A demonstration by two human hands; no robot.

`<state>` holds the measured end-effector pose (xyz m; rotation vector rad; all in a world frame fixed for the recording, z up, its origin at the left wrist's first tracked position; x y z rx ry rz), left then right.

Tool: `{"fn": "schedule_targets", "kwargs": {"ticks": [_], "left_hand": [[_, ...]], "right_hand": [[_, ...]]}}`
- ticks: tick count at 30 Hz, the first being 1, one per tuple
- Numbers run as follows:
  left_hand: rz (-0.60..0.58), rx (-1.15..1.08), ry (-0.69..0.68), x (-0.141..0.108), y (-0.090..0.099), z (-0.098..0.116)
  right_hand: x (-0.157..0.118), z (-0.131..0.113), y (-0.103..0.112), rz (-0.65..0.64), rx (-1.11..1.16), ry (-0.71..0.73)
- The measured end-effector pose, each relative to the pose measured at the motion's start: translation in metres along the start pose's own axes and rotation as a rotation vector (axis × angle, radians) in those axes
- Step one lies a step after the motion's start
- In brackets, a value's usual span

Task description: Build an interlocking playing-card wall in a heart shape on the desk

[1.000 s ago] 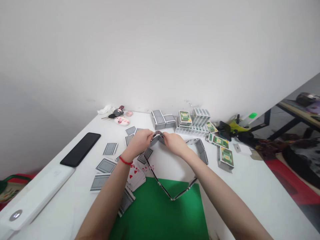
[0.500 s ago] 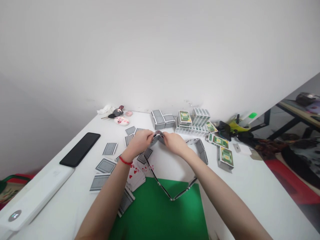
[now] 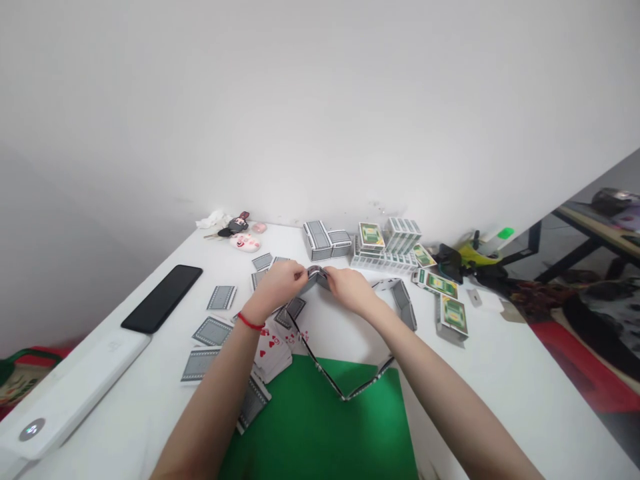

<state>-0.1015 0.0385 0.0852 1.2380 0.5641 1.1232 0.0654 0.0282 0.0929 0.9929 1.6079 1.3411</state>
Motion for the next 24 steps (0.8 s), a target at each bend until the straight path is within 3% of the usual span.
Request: {"fn": "schedule_targets", "kwargs": {"ticks": [5,7,19,24], "left_hand": [[0.182,0.106,-0.119,0.001,-0.007,0.003],[0.197,0.118,-0.162,0.001,-0.01,0.003],[0.155,0.151,-0.132,-0.003,-0.005,-0.005],[0.352,0.163,-0.061,-0.007,0.012,-0.032]], "right_hand": [[-0.004,-0.002,-0.004,0.01,-0.013,0.016],[-0.006,-0.004,-0.006,0.005,-0.021,0.016],[-0.013,-0.007,-0.008,-0.016,-0.061,0.041],[-0.013,-0.008,-0.009,-0.021,-0.076,0.04]]}}
Point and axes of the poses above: each hand's wrist, its own x-axis towards the middle knuckle, its own y-axis out of the back of the hand, z = x × y, the point moved 1 cm from there along x, towards the middle knuckle, and after that the axes turned 3 degrees about x, right-handed, at the moved point
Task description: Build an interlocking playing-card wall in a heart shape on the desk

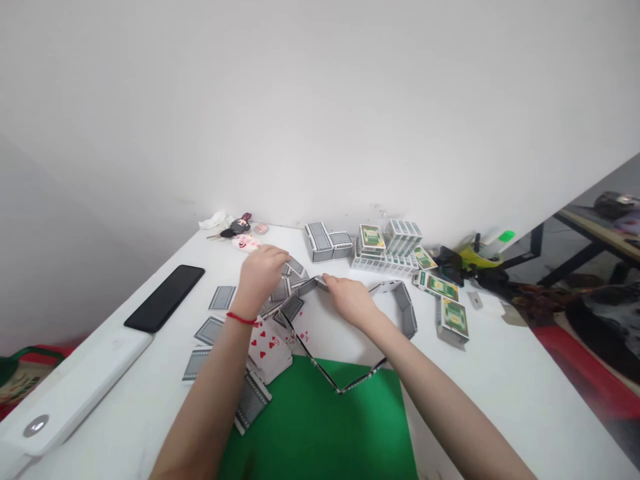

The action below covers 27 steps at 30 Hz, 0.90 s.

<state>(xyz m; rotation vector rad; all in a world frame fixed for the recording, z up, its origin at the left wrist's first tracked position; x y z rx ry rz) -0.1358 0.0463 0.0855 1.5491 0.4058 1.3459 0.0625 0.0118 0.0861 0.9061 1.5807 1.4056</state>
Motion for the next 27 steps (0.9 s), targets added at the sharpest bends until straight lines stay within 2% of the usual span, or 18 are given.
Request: {"fn": "schedule_targets", "kwargs": {"ticks": [2,4,6,8,10,12,17,22,27], "left_hand": [[0.104,-0.02,0.104,0.0,0.005,-0.012],[0.137,-0.075,0.273,0.0,0.007,-0.017],[0.074,-0.177,0.443,0.001,0.005,-0.014],[-0.053,-0.32,0.53,0.003,0.0,-0.004],[-0.158,-0.466,0.505,0.005,-0.005,0.009],[-0.215,-0.54,0.411,0.006,-0.009,0.021],[-0.326,-0.449,0.183,0.004,-0.011,0.027],[-0.331,-0.297,0.127,0.004,-0.007,0.026],[-0.306,-0.318,0.1,0.005,-0.001,0.033]], "right_hand": [[0.0,0.0,-0.001,0.008,0.001,-0.001],[0.0,0.0,-0.002,0.009,0.006,-0.005],[0.0,0.0,-0.002,0.007,0.007,-0.01],[0.0,0.001,-0.002,0.01,0.004,-0.015],[0.001,0.001,-0.002,0.017,0.004,-0.015],[0.001,0.002,-0.002,0.02,0.008,-0.016],[0.001,0.001,-0.001,0.011,0.014,-0.026],[0.001,0.001,0.002,-0.006,0.026,-0.045],[0.001,0.002,0.003,0.004,0.042,-0.042]]}}
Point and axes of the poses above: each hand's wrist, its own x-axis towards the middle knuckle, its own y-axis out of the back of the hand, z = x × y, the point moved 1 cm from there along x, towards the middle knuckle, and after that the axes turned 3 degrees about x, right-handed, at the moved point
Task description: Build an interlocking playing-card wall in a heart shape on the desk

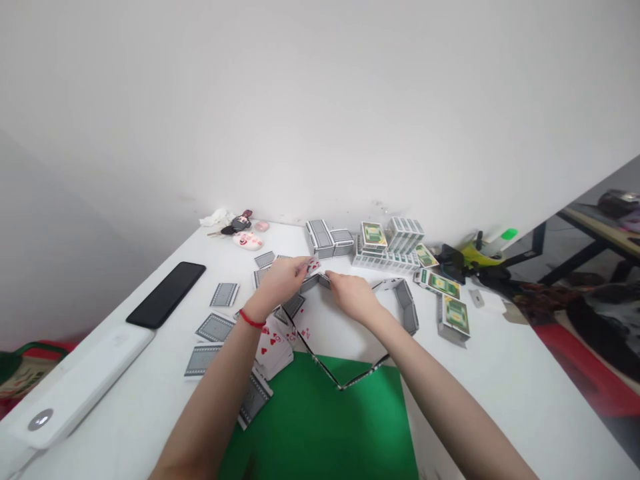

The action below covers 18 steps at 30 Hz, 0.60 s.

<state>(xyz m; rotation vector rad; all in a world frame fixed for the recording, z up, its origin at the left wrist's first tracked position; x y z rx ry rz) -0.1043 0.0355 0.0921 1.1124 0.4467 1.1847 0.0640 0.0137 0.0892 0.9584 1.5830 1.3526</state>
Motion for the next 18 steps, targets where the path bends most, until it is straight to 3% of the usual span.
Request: {"fn": "schedule_targets", "kwargs": {"ticks": [18], "left_hand": [[-0.016,0.049,-0.008,0.0002,-0.004,-0.0011]], "right_hand": [[0.0004,0.0008,0.0001,-0.001,-0.004,-0.011]]}}
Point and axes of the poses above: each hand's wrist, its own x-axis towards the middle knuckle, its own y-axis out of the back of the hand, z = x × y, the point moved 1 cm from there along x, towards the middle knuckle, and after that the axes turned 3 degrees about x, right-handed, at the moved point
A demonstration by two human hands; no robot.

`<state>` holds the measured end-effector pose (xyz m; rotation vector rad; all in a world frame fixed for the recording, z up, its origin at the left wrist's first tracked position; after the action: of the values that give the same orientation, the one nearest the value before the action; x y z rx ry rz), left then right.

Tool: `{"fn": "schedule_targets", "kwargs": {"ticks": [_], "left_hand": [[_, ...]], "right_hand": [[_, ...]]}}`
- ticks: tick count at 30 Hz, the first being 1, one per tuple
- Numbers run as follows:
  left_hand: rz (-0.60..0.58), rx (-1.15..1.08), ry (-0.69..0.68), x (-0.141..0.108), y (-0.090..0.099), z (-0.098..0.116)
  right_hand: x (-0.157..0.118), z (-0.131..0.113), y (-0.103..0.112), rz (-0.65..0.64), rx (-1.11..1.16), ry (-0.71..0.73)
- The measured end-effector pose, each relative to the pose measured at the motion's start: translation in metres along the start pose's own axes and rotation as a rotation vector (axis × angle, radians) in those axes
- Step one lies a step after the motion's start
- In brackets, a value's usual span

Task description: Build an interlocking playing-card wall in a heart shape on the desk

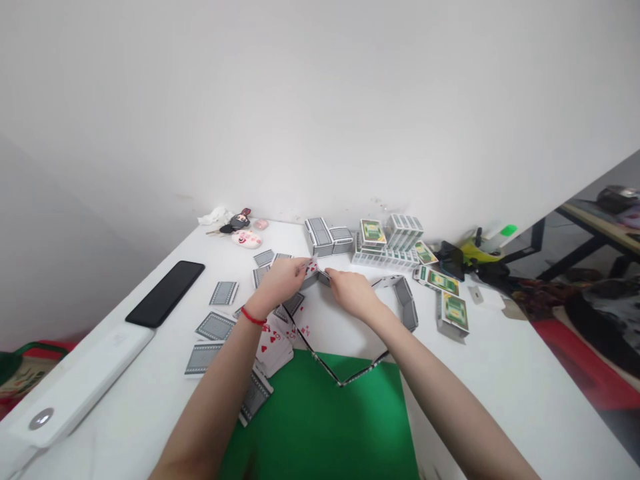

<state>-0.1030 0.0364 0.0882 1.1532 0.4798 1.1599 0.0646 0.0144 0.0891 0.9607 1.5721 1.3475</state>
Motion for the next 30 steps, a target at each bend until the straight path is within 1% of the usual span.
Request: {"fn": "schedule_targets", "kwargs": {"ticks": [6,12,15,20,23,30], "left_hand": [[0.048,0.07,0.009,-0.0013,0.0078,-0.0036],[0.005,0.019,-0.001,-0.0006,0.0021,0.0],[0.006,0.008,0.002,-0.0005,-0.0007,0.0013],[-0.005,0.003,0.002,-0.0005,-0.0005,0.0008],[0.002,-0.003,-0.008,-0.0003,-0.0003,0.0008],[0.023,0.031,-0.015,0.0004,-0.0016,-0.0007]], "right_hand": [[-0.0003,-0.0004,0.001,-0.009,-0.001,-0.004],[0.0001,0.0002,-0.0004,0.014,0.0,0.004],[0.0001,0.0009,-0.0014,0.025,0.005,0.012],[-0.0002,0.001,-0.0008,0.019,0.008,0.014],[-0.0008,0.0006,0.0002,-0.001,0.011,0.003],[-0.0016,0.0002,0.0014,0.012,0.024,0.008]]}}
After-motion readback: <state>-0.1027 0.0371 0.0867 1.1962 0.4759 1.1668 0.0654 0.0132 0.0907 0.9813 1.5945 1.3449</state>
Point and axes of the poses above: each hand's wrist, its own x-axis towards the middle knuckle, its own y-axis out of the back of the hand, z = x × y, the point moved 1 cm from there along x, towards the middle knuckle, and after that the axes turned 3 degrees about x, right-handed, at the moved point
